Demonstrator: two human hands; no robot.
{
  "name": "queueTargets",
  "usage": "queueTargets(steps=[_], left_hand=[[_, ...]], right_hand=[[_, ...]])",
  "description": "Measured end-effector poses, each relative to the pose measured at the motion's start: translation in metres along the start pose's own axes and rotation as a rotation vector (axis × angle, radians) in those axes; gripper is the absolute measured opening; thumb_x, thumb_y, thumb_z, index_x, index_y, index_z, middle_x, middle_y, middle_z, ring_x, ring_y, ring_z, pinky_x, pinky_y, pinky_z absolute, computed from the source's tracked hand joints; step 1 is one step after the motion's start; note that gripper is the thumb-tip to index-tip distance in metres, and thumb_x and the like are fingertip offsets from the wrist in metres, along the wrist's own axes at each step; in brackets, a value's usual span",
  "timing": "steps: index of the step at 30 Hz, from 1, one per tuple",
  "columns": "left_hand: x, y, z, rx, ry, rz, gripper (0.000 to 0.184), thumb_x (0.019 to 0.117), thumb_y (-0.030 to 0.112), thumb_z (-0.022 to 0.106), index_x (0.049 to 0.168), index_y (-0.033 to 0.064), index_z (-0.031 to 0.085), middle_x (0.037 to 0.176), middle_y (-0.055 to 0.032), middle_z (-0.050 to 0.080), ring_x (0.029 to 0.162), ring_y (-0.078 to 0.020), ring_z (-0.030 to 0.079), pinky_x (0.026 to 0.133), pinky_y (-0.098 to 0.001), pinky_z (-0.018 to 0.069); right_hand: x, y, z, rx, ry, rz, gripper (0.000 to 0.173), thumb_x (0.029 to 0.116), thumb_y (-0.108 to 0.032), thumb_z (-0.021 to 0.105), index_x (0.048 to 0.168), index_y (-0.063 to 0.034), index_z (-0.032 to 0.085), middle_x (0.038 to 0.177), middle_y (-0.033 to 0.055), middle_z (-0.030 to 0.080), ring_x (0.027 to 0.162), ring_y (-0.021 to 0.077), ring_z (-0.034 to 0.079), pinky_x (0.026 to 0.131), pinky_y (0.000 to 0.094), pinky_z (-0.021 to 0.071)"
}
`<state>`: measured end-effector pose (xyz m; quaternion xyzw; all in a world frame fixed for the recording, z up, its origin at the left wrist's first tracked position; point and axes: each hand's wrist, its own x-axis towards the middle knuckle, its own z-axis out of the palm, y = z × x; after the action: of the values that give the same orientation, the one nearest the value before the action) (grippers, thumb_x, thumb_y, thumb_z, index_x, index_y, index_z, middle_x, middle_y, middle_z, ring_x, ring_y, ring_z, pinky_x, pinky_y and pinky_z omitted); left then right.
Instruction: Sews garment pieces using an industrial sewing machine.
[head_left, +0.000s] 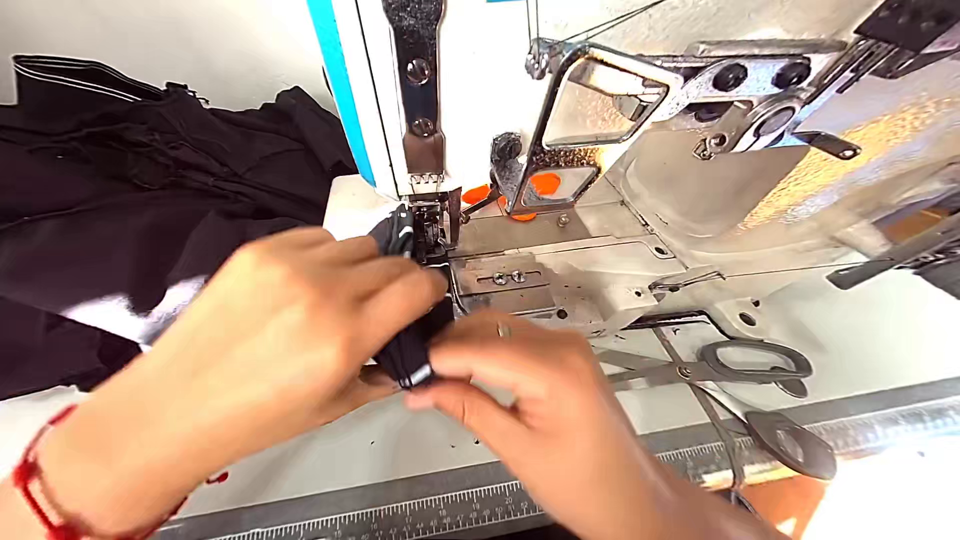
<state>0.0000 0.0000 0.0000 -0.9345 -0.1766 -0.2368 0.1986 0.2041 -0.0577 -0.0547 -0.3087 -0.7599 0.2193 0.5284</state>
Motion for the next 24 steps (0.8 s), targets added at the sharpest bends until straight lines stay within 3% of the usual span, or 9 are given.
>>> queueTargets(steps=[2, 4, 8, 17, 24], left_hand=[[-0.014, 0.008, 0.006, 0.066, -0.037, 0.032, 0.018, 0.095, 0.012, 0.05, 0.093, 0.0091, 0.068, 0.085, -0.0041, 0.07, 0.072, -0.0224, 0.06, 0.059, -0.0376, 0.0419], [-0.021, 0.016, 0.004, 0.105, -0.03, 0.024, 0.023, 0.0978, 0.005, 0.048, 0.093, 0.0073, 0.07, 0.087, -0.0062, 0.071, 0.072, -0.0233, 0.06, 0.06, -0.038, 0.0417], [-0.024, 0.021, 0.007, 0.158, -0.008, -0.02, 0.024, 0.0989, 0.004, 0.048, 0.094, 0.0063, 0.071, 0.087, -0.0069, 0.071, 0.07, -0.023, 0.059, 0.06, -0.0379, 0.0404], [-0.01, 0.004, 0.017, 0.199, -0.018, -0.071, 0.025, 0.0886, 0.007, 0.05, 0.088, 0.007, 0.075, 0.089, -0.0053, 0.071, 0.069, -0.0229, 0.058, 0.057, -0.038, 0.0384], [-0.009, 0.0, 0.021, 0.2, -0.032, -0.09, 0.027, 0.091, 0.007, 0.049, 0.091, 0.0068, 0.076, 0.089, -0.0056, 0.071, 0.068, -0.0228, 0.058, 0.056, -0.0376, 0.0375]], right_hand=[[-0.022, 0.007, 0.009, -0.044, 0.049, -0.077, 0.014, 0.0962, -0.015, 0.071, 0.092, -0.0021, 0.074, 0.091, 0.0052, 0.076, 0.099, 0.0084, 0.071, 0.092, 0.0213, 0.0558], [-0.033, 0.008, 0.013, -0.116, 0.093, -0.127, 0.012, 0.0981, -0.016, 0.069, 0.093, -0.006, 0.072, 0.095, 0.0034, 0.077, 0.106, 0.0097, 0.069, 0.099, 0.0245, 0.0508], [-0.033, 0.008, 0.012, -0.228, 0.136, -0.155, 0.01, 0.0992, -0.017, 0.067, 0.095, -0.0101, 0.072, 0.097, -0.0006, 0.078, 0.108, 0.0048, 0.069, 0.102, 0.0265, 0.0445], [-0.01, 0.019, 0.005, -0.325, 0.166, -0.111, 0.012, 0.0965, -0.019, 0.069, 0.092, -0.0117, 0.078, 0.094, -0.0046, 0.078, 0.103, 0.0002, 0.069, 0.1, 0.0249, 0.0462], [-0.005, 0.02, 0.004, -0.374, 0.166, -0.095, 0.011, 0.0951, -0.018, 0.07, 0.09, -0.0126, 0.078, 0.094, -0.0055, 0.078, 0.102, 0.0004, 0.069, 0.1, 0.0247, 0.0471]])
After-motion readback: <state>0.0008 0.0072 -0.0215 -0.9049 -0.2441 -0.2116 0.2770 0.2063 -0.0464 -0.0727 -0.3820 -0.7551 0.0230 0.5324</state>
